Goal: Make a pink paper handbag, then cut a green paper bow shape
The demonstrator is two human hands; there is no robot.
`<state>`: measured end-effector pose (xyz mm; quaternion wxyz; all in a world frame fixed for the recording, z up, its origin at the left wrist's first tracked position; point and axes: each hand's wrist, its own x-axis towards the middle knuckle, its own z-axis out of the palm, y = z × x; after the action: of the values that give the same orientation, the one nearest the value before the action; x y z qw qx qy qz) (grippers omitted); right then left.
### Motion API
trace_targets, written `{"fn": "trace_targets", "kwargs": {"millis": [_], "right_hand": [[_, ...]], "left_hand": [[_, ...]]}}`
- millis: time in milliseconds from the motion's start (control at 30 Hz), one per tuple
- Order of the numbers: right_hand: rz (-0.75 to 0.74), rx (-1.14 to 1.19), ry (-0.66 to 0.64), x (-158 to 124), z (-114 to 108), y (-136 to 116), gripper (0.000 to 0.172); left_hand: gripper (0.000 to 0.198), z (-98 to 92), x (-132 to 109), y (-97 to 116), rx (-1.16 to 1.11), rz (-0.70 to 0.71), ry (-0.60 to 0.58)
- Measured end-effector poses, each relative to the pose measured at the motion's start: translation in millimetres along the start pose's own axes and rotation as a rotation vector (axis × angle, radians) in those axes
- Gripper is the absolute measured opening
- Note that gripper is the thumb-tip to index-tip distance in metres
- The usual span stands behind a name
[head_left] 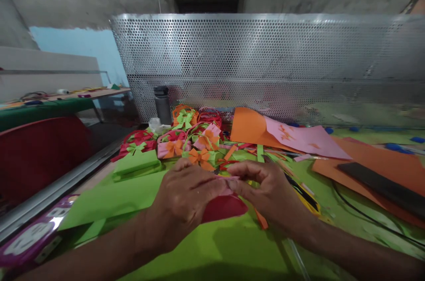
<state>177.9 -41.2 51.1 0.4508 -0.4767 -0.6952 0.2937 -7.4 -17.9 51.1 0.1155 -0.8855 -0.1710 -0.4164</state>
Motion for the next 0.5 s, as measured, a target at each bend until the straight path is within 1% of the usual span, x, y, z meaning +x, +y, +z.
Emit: {"fn": "trace_targets", "kwargs": {"millis": [100, 233, 300, 367, 433, 500], "right_hand": [[-0.086, -0.029, -0.011, 0.3, -2.3, 0.7, 0.012], [-0.14, -0.048, -0.083, 0.1, -7.4, -1.5, 0.02], [-0.14, -0.062, -0.11, -0.2, -8.7, -4.3, 0.022], [-0.115, -0.066, -0.108, 0.0, -8.0, -6.0, 0.022], [-0.068, -0.062, -0.064, 0.7, -5.3, -5.1, 0.019], [-0.028, -0.067, -0.007, 1.7, -1.9, -2.4, 0.018]], "left_hand": [[0.023, 0.5, -0.9, -0.4, -0.008, -0.009, 0.003], [0.024, 1.2, -1.6, -3.4, -0.033, -0.077, 0.014], [0.024, 1.3, -1.2, -4.4, -0.049, -0.1, 0.041], [0.023, 1.5, -0.5, -4.3, -0.058, -0.108, 0.054], [0.022, 2.1, 0.0, -3.3, -0.048, -0.104, 0.043], [0.022, 3.1, 0.2, -1.8, -0.023, -0.1, 0.001]]}}
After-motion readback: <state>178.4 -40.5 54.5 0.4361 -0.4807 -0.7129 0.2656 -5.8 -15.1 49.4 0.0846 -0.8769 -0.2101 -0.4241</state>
